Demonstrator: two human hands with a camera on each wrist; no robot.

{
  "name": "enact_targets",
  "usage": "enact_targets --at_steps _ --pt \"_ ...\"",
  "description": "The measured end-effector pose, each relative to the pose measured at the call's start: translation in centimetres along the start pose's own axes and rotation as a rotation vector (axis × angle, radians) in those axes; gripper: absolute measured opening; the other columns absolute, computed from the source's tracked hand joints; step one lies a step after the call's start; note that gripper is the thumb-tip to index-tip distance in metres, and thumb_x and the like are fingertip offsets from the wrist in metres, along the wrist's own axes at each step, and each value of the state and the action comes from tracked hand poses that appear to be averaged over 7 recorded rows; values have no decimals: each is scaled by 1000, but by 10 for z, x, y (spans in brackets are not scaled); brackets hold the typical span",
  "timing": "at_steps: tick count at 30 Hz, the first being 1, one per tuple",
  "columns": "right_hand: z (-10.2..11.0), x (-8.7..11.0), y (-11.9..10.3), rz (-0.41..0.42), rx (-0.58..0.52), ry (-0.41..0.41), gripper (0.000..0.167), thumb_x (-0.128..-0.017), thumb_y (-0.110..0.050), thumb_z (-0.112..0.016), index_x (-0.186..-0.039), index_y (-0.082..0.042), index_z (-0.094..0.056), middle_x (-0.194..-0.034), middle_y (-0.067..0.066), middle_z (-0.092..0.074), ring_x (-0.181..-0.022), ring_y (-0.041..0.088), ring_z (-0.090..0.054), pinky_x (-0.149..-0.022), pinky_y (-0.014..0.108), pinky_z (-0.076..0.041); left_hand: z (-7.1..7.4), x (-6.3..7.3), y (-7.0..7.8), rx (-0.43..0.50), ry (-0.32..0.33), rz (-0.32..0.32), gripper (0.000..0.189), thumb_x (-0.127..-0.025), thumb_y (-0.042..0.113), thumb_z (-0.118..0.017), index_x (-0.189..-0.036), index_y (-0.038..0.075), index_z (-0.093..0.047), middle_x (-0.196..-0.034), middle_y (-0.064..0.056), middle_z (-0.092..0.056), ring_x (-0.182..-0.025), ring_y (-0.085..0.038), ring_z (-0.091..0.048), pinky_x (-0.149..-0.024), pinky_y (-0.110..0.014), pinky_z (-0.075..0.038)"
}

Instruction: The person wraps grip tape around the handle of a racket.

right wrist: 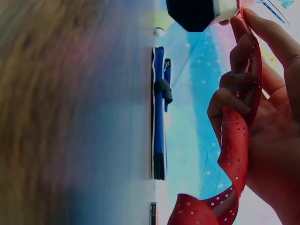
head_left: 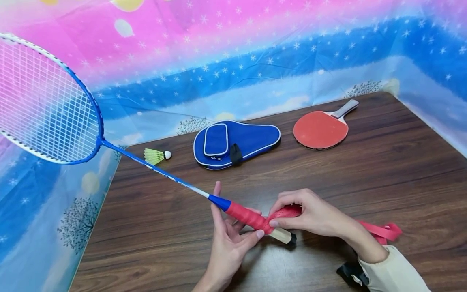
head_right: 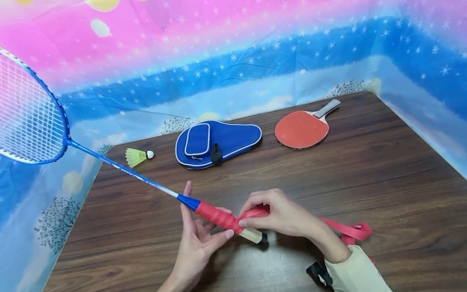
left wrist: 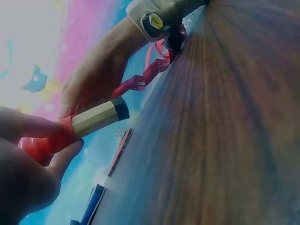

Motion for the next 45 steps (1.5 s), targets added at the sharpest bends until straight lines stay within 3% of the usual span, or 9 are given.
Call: enact_targets --at_steps 6,11,21,28,37,41,45 --pt "0 0 1 -11 11 17 14 -87 -30 -76 -100 -27 -73 -88 -7 -64 -69 14 -56 -55 26 -46 -2 1 -2 10 -44 -23 118 -82 -21 -65 -154 42 4 -124 -36 -49 -119 -52 -49 -88 -52 -51" --pt "-2 -1 1 -25 34 20 12 -85 -33 -78 -96 -30 -73 -86 -9 -63 -70 13 -56 -58 27 -47 -3 1 -3 17 -73 -19 121 -81 -21 -66 -153 44 5 -126 -39 -42 -120 -49 -48 -88 -52 -51" --pt "-6 -2 -1 -35 84 -9 14 -82 -40 -79 -89 -32 -69 -82 -11 -62 -69 11 -52 -54 24 -42 -5 2 -3 4 -69 -1 123 -79 -21 -69 -153 44 4 -120 -43 -41 -113 -50 -53 -85 -52 -53" --pt "-8 -1 -2 -44 94 -8 15 -82 -43 -78 -89 -32 -70 -78 -10 -60 -67 12 -50 -53 23 -40 -4 2 -1 -35 -66 -25 122 -78 -22 -68 -154 41 3 -118 -43 -45 -110 -52 -54 -85 -51 -53" --pt "-4 -2 -1 7 74 -41 11 -88 -34 -74 -98 -31 -72 -87 -13 -65 -76 11 -55 -62 27 -47 0 1 0 -65 -21 12 123 -80 -19 -70 -152 48 4 -122 -37 -51 -114 -51 -54 -86 -49 -53" --pt "-2 -1 0 -7 69 -26 13 -88 -35 -75 -99 -30 -72 -87 -12 -66 -76 12 -55 -61 26 -47 -1 1 -2 -83 -24 -3 111 -81 -17 -69 -154 34 -2 -124 -31 -56 -114 -50 -55 -88 -46 -53" --pt "-3 -1 1 -30 64 -8 14 -87 -35 -76 -99 -29 -73 -85 -10 -66 -75 15 -55 -60 26 -45 -2 1 -4 -73 -30 -35 82 -82 -16 -69 -138 11 -15 -126 -30 -56 -112 -47 -57 -87 -46 -54"
Point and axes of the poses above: each hand's wrist, its own x-axis away from the middle knuckle, its own z-axis out of the back of the hand, y = z × x, the point moved 3 cm from there along -x, towards the middle knuckle
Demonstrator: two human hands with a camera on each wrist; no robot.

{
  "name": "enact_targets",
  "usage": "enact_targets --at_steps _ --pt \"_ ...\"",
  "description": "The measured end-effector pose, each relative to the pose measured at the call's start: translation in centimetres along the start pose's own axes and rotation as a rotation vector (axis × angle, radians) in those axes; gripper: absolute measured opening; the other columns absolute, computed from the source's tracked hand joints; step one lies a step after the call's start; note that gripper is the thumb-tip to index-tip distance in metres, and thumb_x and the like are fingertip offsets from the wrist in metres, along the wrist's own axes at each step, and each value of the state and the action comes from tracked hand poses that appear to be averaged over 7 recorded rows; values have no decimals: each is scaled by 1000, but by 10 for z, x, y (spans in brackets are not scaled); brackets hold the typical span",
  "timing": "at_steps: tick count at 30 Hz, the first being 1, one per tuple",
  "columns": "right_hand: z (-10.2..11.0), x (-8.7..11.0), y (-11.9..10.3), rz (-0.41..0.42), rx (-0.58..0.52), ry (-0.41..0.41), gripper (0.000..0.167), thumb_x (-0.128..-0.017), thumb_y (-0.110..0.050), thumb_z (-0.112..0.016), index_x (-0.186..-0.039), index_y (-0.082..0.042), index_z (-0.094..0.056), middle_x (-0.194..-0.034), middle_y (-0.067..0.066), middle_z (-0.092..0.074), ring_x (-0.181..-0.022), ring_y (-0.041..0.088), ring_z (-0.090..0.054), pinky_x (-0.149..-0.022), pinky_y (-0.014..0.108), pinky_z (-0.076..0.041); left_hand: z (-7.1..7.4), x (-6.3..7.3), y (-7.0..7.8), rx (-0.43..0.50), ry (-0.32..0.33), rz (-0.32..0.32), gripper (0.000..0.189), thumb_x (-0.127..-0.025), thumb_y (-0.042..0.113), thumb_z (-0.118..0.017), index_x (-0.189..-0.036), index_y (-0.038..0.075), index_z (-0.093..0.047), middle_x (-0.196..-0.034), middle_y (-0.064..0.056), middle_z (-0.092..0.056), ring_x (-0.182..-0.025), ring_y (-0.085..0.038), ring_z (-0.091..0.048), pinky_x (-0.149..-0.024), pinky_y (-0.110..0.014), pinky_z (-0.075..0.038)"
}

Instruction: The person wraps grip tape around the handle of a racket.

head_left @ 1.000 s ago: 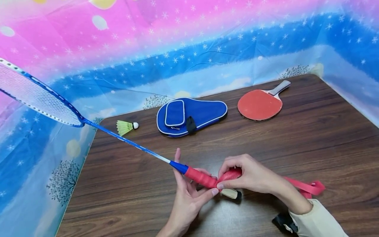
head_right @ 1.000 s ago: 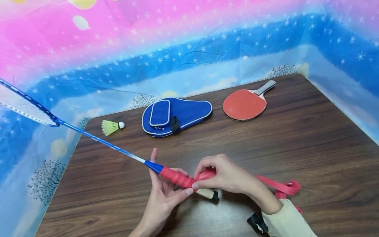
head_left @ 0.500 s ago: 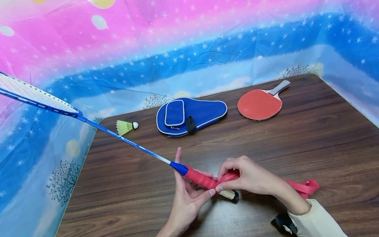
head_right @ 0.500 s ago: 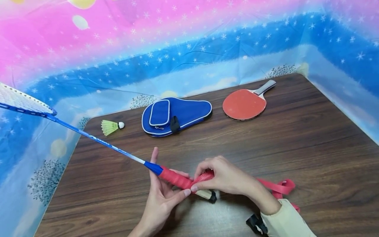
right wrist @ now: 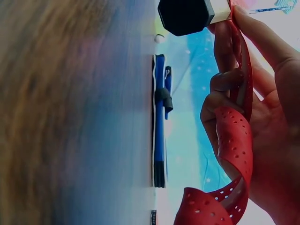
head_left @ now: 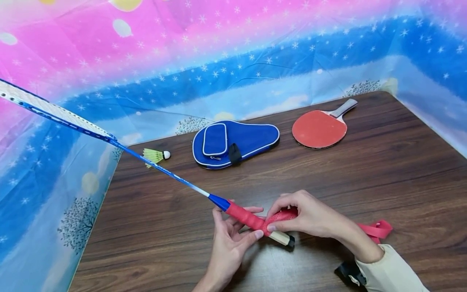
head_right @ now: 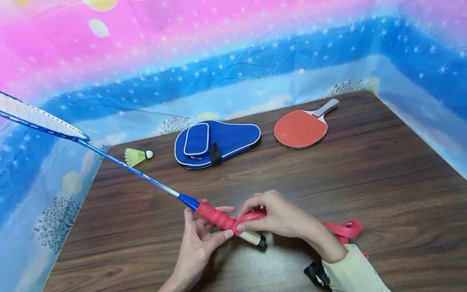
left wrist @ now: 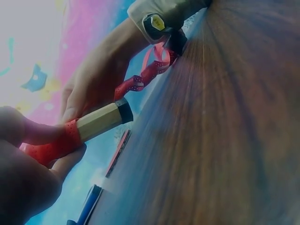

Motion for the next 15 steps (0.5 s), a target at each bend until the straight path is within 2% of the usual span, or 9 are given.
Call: enact_targets --at_steps 3,7,11,15 --pt "-1 -1 1 -12 -1 11 15 -86 -34 -77 -99 -28 -73 -84 -10 -66 -74 15 -55 -60 26 -45 -1 0 -1 2 -3 -40 72 -84 -16 -67 -129 5 -14 -130 -30 -53 -111 -46 -58 -88 -48 -53" --pt "-1 -1 0 -15 10 30 15 -85 -34 -77 -99 -29 -73 -85 -11 -66 -75 13 -57 -61 26 -47 -2 0 -1 1 9 -78 75 -84 -18 -65 -133 0 -12 -137 -30 -44 -112 -51 -55 -89 -49 -52" --pt "0 -1 -2 7 11 62 17 -85 -34 -78 -100 -27 -73 -89 -11 -67 -76 13 -59 -61 26 -49 -2 1 -2 6 33 -63 83 -85 -17 -64 -145 6 -12 -133 -33 -39 -118 -55 -48 -91 -49 -51" --pt "1 -1 -3 17 7 84 17 -84 -34 -78 -99 -27 -73 -88 -10 -66 -76 14 -58 -61 27 -49 -2 1 -1 -16 38 -20 90 -87 -14 -65 -151 21 -12 -128 -35 -46 -121 -51 -48 -90 -46 -53"
Point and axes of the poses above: each hand's wrist, its own x-axis away from the middle knuckle, its own z-axis out of the back of the hand, y = z × x, the point moved 3 cm from there along -x, towards the middle knuckle
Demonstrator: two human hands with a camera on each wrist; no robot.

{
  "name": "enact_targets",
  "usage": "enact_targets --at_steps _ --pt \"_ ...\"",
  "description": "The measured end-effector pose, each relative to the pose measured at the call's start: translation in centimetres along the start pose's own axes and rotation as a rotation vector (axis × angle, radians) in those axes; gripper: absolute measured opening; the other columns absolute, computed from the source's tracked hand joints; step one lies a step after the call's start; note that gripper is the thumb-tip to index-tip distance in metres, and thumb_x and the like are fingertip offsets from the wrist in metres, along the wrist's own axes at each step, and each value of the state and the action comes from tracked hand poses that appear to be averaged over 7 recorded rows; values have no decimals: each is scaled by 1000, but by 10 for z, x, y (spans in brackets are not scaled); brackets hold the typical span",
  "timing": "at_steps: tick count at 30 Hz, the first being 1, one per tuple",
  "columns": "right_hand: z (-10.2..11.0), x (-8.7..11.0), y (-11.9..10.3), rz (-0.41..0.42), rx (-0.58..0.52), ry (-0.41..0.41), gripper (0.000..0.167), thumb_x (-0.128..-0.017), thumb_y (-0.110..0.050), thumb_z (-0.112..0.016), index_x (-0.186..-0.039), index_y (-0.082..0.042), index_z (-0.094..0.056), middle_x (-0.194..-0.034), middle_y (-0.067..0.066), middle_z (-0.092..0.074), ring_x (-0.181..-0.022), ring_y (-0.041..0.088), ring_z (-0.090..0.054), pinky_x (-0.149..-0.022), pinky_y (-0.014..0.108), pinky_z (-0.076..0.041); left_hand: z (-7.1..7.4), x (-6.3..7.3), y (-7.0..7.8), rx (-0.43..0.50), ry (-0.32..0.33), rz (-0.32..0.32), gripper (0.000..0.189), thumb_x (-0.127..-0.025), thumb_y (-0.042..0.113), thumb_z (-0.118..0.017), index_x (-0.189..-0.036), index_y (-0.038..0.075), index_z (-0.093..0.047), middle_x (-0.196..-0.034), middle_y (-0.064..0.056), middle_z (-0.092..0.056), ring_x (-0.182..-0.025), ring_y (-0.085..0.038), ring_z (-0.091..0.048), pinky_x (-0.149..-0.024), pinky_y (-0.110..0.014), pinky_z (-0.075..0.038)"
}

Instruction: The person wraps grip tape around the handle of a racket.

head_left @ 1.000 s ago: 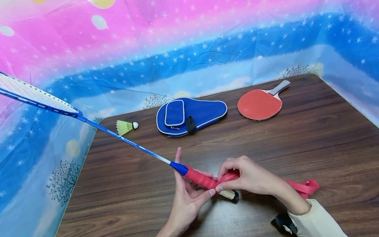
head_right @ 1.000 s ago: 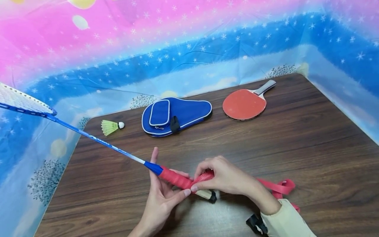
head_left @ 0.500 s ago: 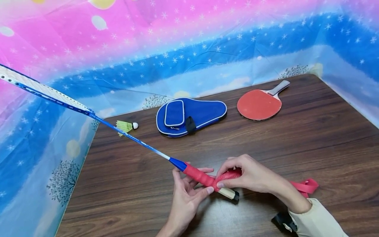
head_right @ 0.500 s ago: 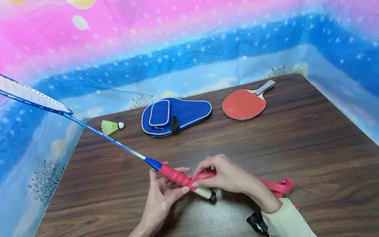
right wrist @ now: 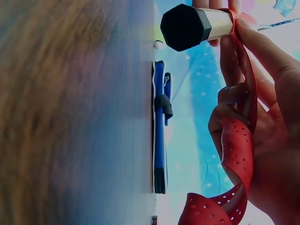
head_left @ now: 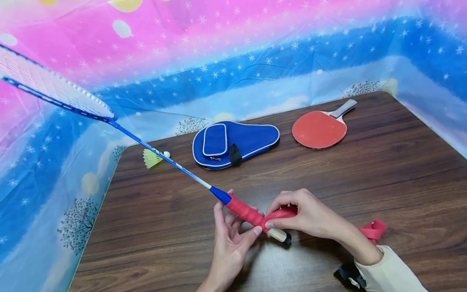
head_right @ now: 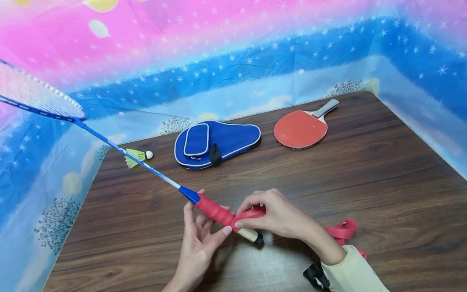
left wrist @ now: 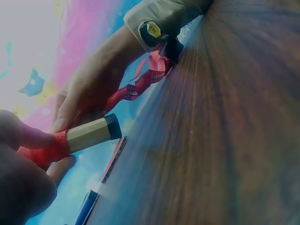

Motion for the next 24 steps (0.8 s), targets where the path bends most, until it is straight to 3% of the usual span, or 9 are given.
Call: enact_targets --at_steps 3,9,15,24 --pt "0 1 0 -10 2 5 18 -83 -35 -79 -98 -28 -72 -87 -10 -66 -75 14 -58 -61 27 -48 0 0 1 6 -4 -27 90 -86 -15 -65 -150 21 -12 -127 -35 -50 -117 -51 -50 -86 -47 -54" --pt "-1 0 1 -20 5 15 18 -82 -34 -80 -96 -28 -72 -88 -10 -66 -75 14 -58 -61 27 -48 -2 0 1 64 -25 -130 82 -84 -22 -60 -141 9 -9 -124 -39 -50 -113 -56 -50 -85 -51 -54" --pt "-1 0 0 -28 17 12 17 -82 -38 -80 -95 -29 -72 -86 -11 -65 -74 13 -58 -60 27 -47 -2 0 -1 57 -34 -65 88 -84 -20 -63 -145 13 -9 -131 -31 -49 -118 -52 -49 -88 -51 -53" --pt "-2 0 3 -7 23 20 16 -82 -33 -81 -93 -27 -71 -85 -10 -64 -70 13 -56 -57 25 -45 -2 0 -4 18 -30 -25 96 -84 -15 -68 -150 21 -9 -125 -37 -46 -118 -50 -50 -90 -47 -52"
Point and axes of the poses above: each hand's wrist, its own x-axis away from the middle knuckle, its own z-axis out of the back of the hand, y = z × x, the point moved 3 cm from there along -x, towards the middle knuckle
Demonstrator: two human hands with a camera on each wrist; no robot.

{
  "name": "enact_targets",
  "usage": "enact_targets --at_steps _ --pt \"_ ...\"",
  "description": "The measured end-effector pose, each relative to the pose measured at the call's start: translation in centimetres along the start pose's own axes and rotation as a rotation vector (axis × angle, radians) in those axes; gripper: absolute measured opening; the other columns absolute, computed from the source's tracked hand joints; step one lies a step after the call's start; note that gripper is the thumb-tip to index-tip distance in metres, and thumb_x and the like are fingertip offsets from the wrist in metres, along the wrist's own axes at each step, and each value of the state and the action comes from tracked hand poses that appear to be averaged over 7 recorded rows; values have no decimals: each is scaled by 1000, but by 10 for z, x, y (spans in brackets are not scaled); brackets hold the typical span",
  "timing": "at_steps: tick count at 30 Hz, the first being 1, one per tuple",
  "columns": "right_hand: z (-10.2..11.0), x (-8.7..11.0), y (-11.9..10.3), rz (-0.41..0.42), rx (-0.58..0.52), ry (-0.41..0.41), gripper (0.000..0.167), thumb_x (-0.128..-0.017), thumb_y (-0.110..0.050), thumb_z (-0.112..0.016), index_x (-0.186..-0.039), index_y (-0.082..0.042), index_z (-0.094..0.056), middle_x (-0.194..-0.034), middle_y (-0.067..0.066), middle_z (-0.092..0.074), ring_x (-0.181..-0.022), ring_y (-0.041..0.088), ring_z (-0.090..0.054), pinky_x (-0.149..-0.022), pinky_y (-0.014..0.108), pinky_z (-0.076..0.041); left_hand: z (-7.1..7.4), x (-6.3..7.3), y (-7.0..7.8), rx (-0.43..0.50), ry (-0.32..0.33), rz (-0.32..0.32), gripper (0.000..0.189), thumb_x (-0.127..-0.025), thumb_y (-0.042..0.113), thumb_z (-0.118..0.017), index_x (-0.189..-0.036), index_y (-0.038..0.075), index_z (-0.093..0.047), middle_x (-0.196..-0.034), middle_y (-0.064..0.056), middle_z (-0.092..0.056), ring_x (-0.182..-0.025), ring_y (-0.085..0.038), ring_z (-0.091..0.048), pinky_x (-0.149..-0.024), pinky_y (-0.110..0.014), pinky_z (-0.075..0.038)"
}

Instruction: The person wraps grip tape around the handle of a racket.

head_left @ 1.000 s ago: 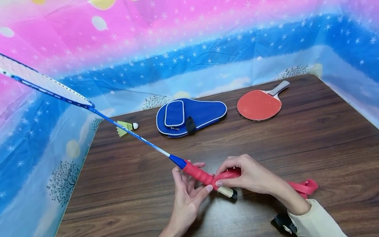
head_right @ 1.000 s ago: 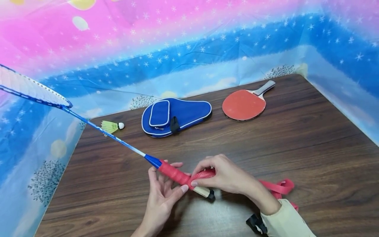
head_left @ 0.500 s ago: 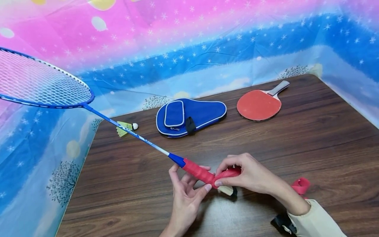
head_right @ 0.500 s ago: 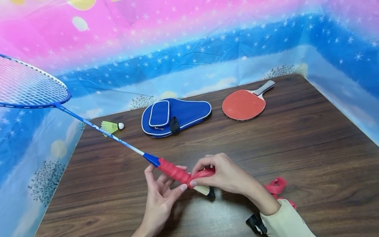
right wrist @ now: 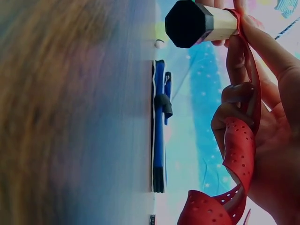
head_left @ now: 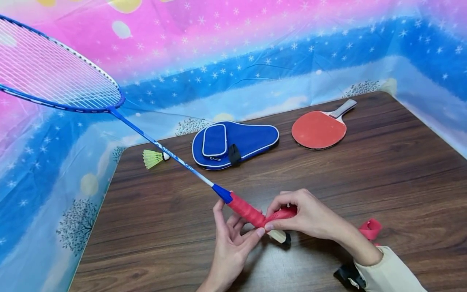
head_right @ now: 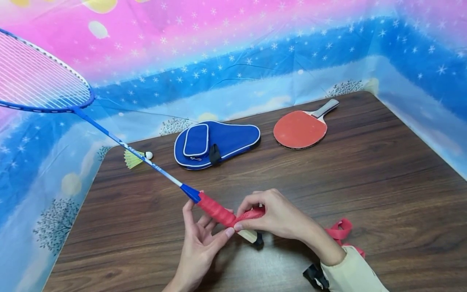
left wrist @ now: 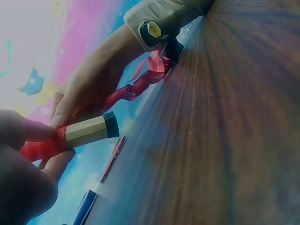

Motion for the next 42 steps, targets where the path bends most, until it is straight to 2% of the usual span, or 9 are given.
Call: enact_targets --at_steps 5,12,18,23,31,38,42 --pt "-1 0 0 7 -6 -9 17 -82 -30 -81 -95 -27 -72 -86 -10 -65 -71 13 -57 -58 25 -46 2 0 2 -23 24 28 94 -83 -14 -69 -151 19 -12 -125 -37 -49 -119 -50 -51 -89 -48 -52" --pt "0 0 -2 30 -43 -28 14 -86 -28 -77 -100 -25 -73 -92 -10 -67 -76 14 -59 -59 25 -47 3 0 3 -19 28 -12 93 -84 -15 -68 -151 19 -13 -123 -36 -53 -118 -51 -52 -89 -48 -52" --pt "1 1 -3 58 -35 -20 13 -88 -26 -76 -102 -25 -73 -91 -10 -67 -73 15 -57 -56 24 -45 5 -1 3 3 36 0 94 -85 -14 -67 -153 20 -11 -125 -36 -51 -120 -52 -49 -90 -49 -51" --pt "2 0 -3 50 -43 -4 14 -87 -26 -77 -101 -25 -73 -91 -9 -67 -75 14 -59 -58 25 -48 5 -1 3 -4 34 -2 95 -85 -13 -67 -153 20 -10 -125 -35 -52 -120 -52 -49 -89 -48 -52" --pt "3 1 -1 -3 -49 14 15 -85 -31 -79 -98 -26 -73 -89 -9 -67 -75 15 -59 -59 26 -48 4 -1 5 -14 -3 -5 96 -85 -13 -67 -154 25 -13 -126 -32 -55 -120 -51 -50 -83 -47 -55" --pt "0 2 -1 -17 -26 -14 16 -82 -28 -82 -94 -25 -71 -85 -7 -65 -74 15 -57 -61 27 -48 1 -3 2 6 -74 -13 104 -83 -20 -65 -157 28 -8 -130 -30 -54 -119 -44 -54 -80 -51 -55" --pt "-1 2 -1 -14 -15 -22 16 -82 -25 -82 -93 -24 -71 -84 -7 -63 -73 15 -56 -60 26 -47 1 -3 0 14 -64 4 103 -84 -18 -65 -156 29 -8 -129 -32 -51 -118 -47 -53 -82 -51 -54"
Point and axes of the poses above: each hand's wrist, its own x-axis away from the middle knuckle, its own z-axis out of the back of the hand, y = z × x, the point moved 3 cm from there along -x, towards the middle knuckle
